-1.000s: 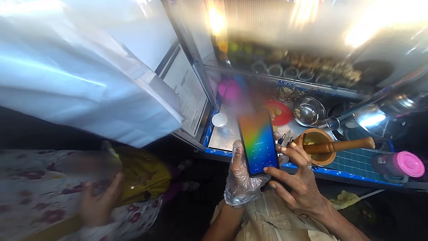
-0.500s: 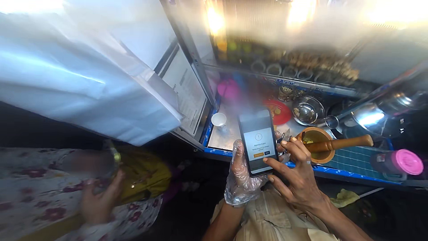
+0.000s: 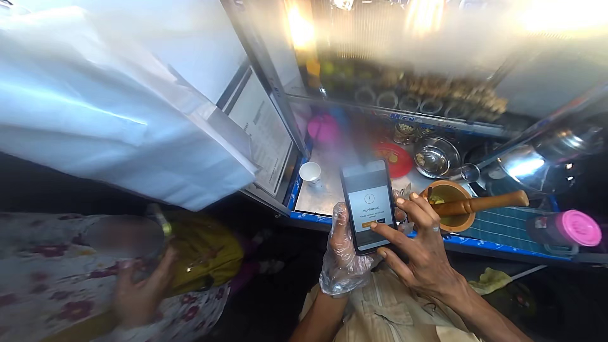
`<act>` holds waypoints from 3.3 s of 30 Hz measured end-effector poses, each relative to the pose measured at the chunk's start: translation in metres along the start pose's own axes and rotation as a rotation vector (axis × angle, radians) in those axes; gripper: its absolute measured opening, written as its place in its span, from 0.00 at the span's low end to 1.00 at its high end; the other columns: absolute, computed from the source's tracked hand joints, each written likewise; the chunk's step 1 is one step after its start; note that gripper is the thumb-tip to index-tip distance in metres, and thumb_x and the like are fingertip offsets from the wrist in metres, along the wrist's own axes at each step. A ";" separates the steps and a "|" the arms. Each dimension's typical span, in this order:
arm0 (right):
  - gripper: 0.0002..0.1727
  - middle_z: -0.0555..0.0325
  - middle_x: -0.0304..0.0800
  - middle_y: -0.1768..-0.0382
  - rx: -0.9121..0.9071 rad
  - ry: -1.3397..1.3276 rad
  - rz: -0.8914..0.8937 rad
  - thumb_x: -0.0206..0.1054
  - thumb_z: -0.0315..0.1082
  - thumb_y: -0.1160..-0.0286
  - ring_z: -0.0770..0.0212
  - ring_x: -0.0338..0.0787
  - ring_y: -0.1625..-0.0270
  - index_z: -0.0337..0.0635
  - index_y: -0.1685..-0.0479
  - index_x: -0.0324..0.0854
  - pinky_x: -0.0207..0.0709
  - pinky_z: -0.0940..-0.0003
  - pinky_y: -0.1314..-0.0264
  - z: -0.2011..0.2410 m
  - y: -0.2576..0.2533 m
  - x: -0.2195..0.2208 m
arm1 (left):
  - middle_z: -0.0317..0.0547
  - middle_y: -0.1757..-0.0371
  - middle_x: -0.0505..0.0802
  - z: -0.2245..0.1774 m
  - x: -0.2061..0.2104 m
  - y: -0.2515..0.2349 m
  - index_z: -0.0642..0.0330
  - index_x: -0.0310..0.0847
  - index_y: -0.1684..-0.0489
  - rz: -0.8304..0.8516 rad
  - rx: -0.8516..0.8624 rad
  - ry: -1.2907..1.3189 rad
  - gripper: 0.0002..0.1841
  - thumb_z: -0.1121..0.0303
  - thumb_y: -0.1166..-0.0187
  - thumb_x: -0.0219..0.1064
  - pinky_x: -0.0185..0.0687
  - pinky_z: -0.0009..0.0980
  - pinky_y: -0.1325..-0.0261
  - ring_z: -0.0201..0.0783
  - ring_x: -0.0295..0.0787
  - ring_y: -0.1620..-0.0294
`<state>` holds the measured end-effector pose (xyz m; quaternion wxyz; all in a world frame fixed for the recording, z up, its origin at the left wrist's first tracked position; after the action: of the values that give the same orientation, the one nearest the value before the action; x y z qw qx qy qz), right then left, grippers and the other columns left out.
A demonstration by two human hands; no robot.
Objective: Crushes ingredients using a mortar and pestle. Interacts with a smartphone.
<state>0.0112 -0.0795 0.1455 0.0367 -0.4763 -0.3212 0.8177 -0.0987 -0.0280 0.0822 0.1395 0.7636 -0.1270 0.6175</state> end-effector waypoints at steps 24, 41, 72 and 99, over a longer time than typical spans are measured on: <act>0.19 0.54 0.71 0.22 0.033 -0.070 -0.065 0.59 0.55 0.15 0.53 0.60 0.11 0.62 0.33 0.84 0.58 0.54 0.11 -0.006 0.004 -0.009 | 0.64 0.34 0.87 0.004 0.000 -0.006 0.57 0.78 0.28 0.157 -0.158 0.153 0.35 0.40 0.27 0.70 0.84 0.52 0.34 0.56 0.88 0.36; 0.18 0.53 0.71 0.22 0.027 -0.083 -0.034 0.60 0.54 0.15 0.52 0.60 0.10 0.64 0.33 0.83 0.54 0.52 0.08 0.000 0.002 0.000 | 0.64 0.36 0.89 -0.001 -0.005 -0.004 0.57 0.80 0.30 0.106 -0.098 0.078 0.33 0.41 0.26 0.70 0.87 0.52 0.36 0.56 0.90 0.37; 0.15 0.52 0.73 0.24 0.038 -0.111 -0.053 0.61 0.52 0.15 0.53 0.61 0.11 0.59 0.43 0.85 0.57 0.55 0.09 -0.001 0.010 -0.005 | 0.65 0.34 0.87 0.006 -0.004 -0.001 0.58 0.78 0.28 0.138 -0.130 0.105 0.36 0.40 0.27 0.70 0.85 0.52 0.35 0.57 0.89 0.37; 0.15 0.52 0.73 0.23 0.040 -0.124 -0.065 0.61 0.52 0.15 0.53 0.61 0.11 0.57 0.44 0.85 0.58 0.56 0.09 -0.004 0.007 -0.003 | 0.65 0.35 0.87 0.003 0.000 -0.004 0.57 0.79 0.28 0.120 -0.123 0.129 0.34 0.42 0.26 0.71 0.84 0.54 0.33 0.58 0.88 0.35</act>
<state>0.0175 -0.0842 0.1422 0.0528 -0.4133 -0.3217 0.8502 -0.0943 -0.0252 0.0815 0.1569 0.7034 -0.2011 0.6635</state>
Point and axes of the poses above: each hand's wrist, its own y-axis away from the middle knuckle, its own x-axis out of the palm, z = x × y, the point moved 7 cm from there along -y, towards the middle knuckle
